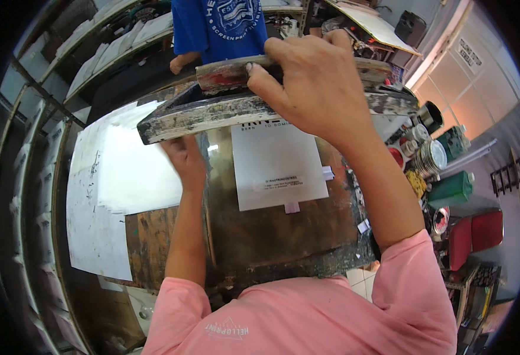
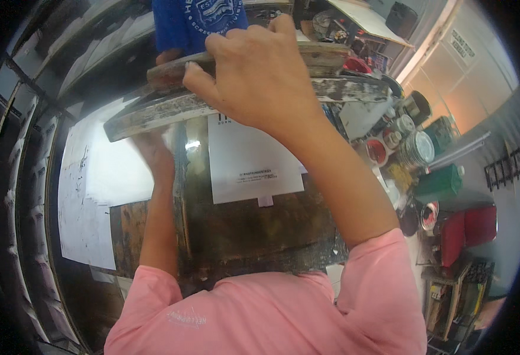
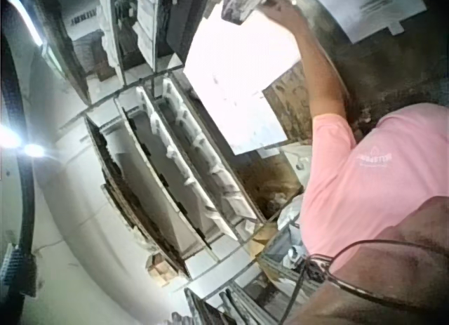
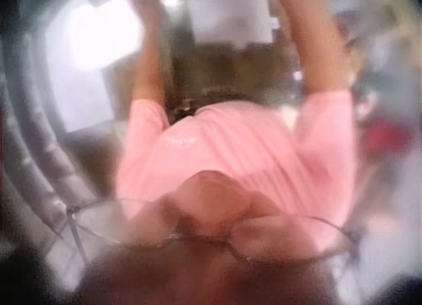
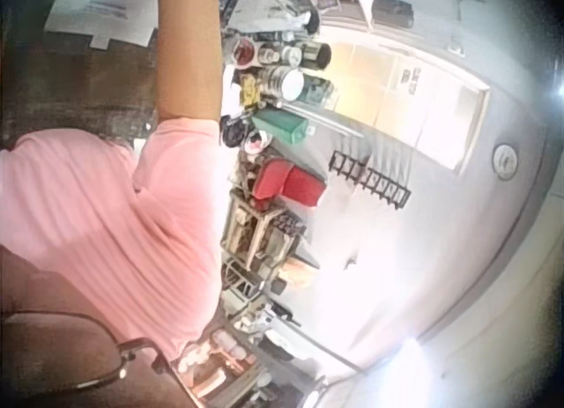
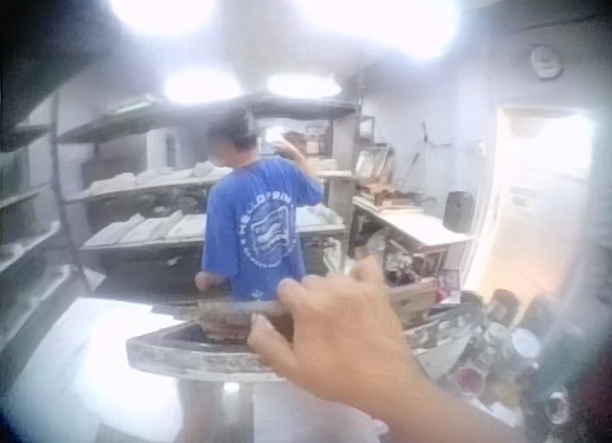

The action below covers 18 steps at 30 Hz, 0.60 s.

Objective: The person performs screen printing on white paper sheets. They place a sheet under a screen, pull a squeegee across the mesh to apply ink, and then lift the screen to reveal the printed design. The process is repeated for multiple sheets.

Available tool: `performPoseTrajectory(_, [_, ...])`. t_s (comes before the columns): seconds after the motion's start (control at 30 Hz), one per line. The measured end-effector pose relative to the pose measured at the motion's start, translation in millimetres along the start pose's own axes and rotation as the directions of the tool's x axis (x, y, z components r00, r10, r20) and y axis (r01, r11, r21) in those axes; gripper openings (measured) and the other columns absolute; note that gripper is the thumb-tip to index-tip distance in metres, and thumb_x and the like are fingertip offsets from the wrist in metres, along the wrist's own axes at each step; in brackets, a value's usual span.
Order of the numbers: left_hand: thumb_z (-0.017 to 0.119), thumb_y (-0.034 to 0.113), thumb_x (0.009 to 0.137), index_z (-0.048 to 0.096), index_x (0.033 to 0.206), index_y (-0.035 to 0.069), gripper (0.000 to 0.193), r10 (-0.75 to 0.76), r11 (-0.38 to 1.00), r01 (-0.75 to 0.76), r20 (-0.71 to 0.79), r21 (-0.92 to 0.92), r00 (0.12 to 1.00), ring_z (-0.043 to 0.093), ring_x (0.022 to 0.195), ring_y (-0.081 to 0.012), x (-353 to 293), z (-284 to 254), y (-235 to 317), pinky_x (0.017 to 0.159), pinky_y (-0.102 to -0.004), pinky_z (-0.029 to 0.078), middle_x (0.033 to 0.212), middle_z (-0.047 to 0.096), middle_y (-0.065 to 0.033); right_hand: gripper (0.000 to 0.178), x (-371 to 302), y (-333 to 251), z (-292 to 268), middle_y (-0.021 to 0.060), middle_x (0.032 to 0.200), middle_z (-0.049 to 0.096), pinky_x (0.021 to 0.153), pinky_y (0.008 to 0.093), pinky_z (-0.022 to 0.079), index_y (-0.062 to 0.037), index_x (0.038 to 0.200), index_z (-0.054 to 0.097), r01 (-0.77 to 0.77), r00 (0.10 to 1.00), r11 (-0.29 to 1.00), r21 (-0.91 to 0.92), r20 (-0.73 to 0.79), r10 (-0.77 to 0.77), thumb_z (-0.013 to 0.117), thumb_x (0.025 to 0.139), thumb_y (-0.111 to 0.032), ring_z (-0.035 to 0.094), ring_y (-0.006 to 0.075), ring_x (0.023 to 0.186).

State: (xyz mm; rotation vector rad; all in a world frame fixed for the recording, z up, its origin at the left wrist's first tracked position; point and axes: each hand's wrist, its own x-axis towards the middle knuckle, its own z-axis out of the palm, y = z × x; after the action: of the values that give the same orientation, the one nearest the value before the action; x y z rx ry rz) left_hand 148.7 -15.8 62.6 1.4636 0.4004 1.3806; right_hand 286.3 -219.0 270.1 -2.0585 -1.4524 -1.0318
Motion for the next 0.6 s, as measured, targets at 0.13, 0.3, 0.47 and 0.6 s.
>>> performPoseTrajectory(0.13, [0.074, 0.02, 0.102, 0.071, 0.127, 0.001, 0.031, -0.137, 0.826, -0.102, 0.373, 0.555, 0.918, 0.072, 0.103, -0.0337, 30, 21, -101, 0.092, -0.0438, 0.055, 0.117, 0.075, -0.0203, 0.041, 29, 12, -5, 0.0142, 0.084, 0.072, 0.083, 0.0519, 0.043, -0.0044, 0.086, 0.068, -0.008, 0.996, 1.0, 0.027, 0.089, 0.005, 0.063, 0.098, -0.043, 0.068, 0.0375, 0.086])
performPoseTrajectory(0.3, [0.077, 0.016, 0.098, 0.075, 0.117, 0.003, 0.023, 0.134, 0.589, -0.536, 0.581, 0.604, 0.803, 0.071, 0.084, -0.0391, 51, 49, -175, 0.074, -0.0479, 0.057, 0.109, 0.073, -0.0201, 0.04, 54, 25, 2, 0.0164, 0.087, 0.073, 0.083, 0.05, 0.045, -0.0028, 0.093, 0.073, 0.006, 0.996, 0.991, 0.134, 0.087, -0.018, 0.062, 0.099, -0.041, 0.065, 0.0377, 0.081])
performPoseTrajectory(0.47, [0.072, 0.018, 0.104, 0.075, 0.109, 0.002, 0.016, -0.088, 0.769, -0.229, 0.453, 0.597, 0.887, 0.07, 0.073, -0.0334, 62, 45, -144, 0.067, -0.0411, 0.054, 0.091, 0.074, -0.0191, 0.04, 61, 32, 3, 0.0155, 0.085, 0.072, 0.084, 0.0484, 0.045, -0.0033, 0.093, 0.073, -0.009, 0.994, 0.988, 0.152, 0.108, -0.008, 0.06, 0.099, -0.04, 0.062, 0.0353, 0.078])
performPoseTrajectory(0.6, [0.068, 0.019, 0.108, 0.072, 0.107, 0.0, 0.019, -0.182, 0.72, -0.028, 0.227, 0.693, 0.957, 0.068, 0.065, -0.0264, 52, -4, -86, 0.063, -0.0369, 0.051, 0.081, 0.072, -0.0186, 0.04, 59, 28, 2, 0.0148, 0.084, 0.072, 0.084, 0.0472, 0.046, -0.0037, 0.093, 0.073, -0.055, 0.994, 0.987, 0.152, 0.102, 0.04, 0.059, 0.099, -0.04, 0.06, 0.0335, 0.076])
